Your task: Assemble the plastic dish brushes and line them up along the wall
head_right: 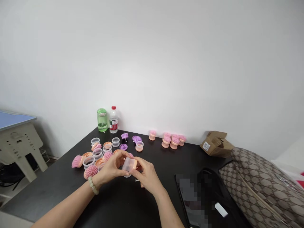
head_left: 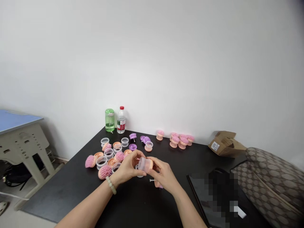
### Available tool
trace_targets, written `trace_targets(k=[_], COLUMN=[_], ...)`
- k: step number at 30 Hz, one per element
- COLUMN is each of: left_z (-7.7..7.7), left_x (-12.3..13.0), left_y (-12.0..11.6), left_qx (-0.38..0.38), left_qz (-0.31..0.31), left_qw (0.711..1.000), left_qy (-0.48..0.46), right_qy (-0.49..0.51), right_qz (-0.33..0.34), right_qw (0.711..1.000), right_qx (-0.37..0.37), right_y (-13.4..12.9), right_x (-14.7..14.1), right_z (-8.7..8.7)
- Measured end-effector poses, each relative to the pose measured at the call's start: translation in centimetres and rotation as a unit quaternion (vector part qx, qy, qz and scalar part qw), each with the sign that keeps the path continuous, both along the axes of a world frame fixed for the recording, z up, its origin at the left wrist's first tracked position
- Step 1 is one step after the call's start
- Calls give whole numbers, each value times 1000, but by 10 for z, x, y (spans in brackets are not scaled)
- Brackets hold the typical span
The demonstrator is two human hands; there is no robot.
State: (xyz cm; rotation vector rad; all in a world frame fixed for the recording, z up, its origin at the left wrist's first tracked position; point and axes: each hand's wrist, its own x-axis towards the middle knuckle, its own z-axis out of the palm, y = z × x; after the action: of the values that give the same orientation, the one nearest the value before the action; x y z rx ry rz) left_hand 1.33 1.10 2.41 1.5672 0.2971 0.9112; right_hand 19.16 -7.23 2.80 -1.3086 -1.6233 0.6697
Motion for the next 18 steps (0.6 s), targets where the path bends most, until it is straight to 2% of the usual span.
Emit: trace_targets(k=[6,9,12,15,16,18], left_z=[0,1,-1,-3,-3,-2], left_x=[-2,1,3,2,0,-7], left_y=[4,1,-3,1,4,9], left_qx=[-4,-56,-166,-228,-226,-207], left_qz=[37,47,2,-41,-56,-100], left_qw=[998,997,985,972,972,973], left_qy=[41,37,39,48,43,23], right_qy=[-25,-76,-164,-185,-161,-69], right_qz=[3,7,0,-66,-97,-146], right_qw=[998,985,937,893,892,909], right_qx=[55,157,307,405,412,384], right_y=[-1,-3,-6,-8,-8,-7], right_x=[-4,-9,-10,-5,-2,5], right_z=[1,3,4,4,3,2])
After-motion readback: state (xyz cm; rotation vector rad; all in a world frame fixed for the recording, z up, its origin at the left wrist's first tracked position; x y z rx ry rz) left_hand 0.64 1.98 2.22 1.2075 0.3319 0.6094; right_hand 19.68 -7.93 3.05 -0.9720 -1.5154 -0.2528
